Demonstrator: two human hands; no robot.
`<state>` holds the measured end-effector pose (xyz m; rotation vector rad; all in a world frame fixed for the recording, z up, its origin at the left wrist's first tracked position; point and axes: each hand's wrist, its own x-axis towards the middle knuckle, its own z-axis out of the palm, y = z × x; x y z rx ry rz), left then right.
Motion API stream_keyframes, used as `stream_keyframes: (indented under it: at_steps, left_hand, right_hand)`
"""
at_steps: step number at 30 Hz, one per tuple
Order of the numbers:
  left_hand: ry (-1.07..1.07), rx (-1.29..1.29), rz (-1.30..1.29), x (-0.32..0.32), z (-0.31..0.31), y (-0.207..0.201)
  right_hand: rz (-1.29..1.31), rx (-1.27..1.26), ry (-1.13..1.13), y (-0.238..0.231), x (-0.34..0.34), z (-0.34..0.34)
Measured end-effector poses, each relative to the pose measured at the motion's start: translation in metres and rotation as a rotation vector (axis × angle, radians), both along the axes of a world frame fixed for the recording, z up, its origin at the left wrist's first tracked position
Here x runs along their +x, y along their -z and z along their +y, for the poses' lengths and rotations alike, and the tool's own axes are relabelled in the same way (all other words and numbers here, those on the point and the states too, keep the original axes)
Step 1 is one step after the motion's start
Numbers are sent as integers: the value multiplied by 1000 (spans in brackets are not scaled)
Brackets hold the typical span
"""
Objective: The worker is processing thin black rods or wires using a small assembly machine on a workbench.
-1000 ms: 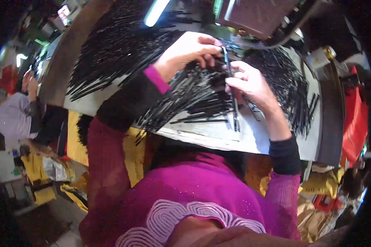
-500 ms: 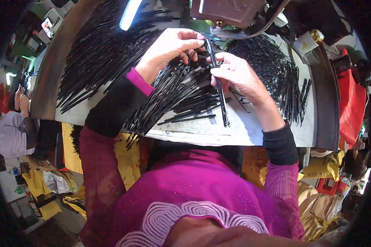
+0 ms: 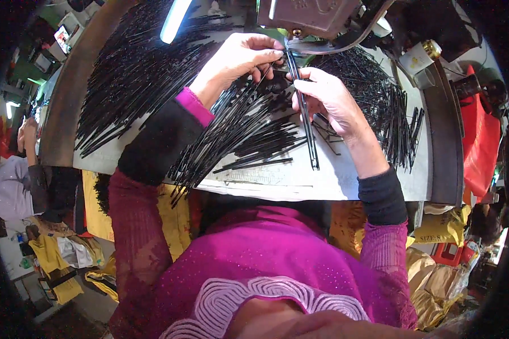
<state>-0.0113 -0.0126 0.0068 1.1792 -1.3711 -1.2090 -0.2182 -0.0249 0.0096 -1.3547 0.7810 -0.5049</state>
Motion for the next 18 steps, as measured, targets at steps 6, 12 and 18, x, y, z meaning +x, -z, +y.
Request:
stream_keyframes:
  at_steps: [6,12,18]
  left_hand:
    - [9,9,1,1,1,-3]
    - [5,39,3,2,0,-4]
    - [46,27,-28,5,-3,-3]
  right_hand:
    - [33,-36,-16,0,-1,-2]
    - [73,-47,-7,-3,1,0]
    - [63,-68,-18,2,-2,-6]
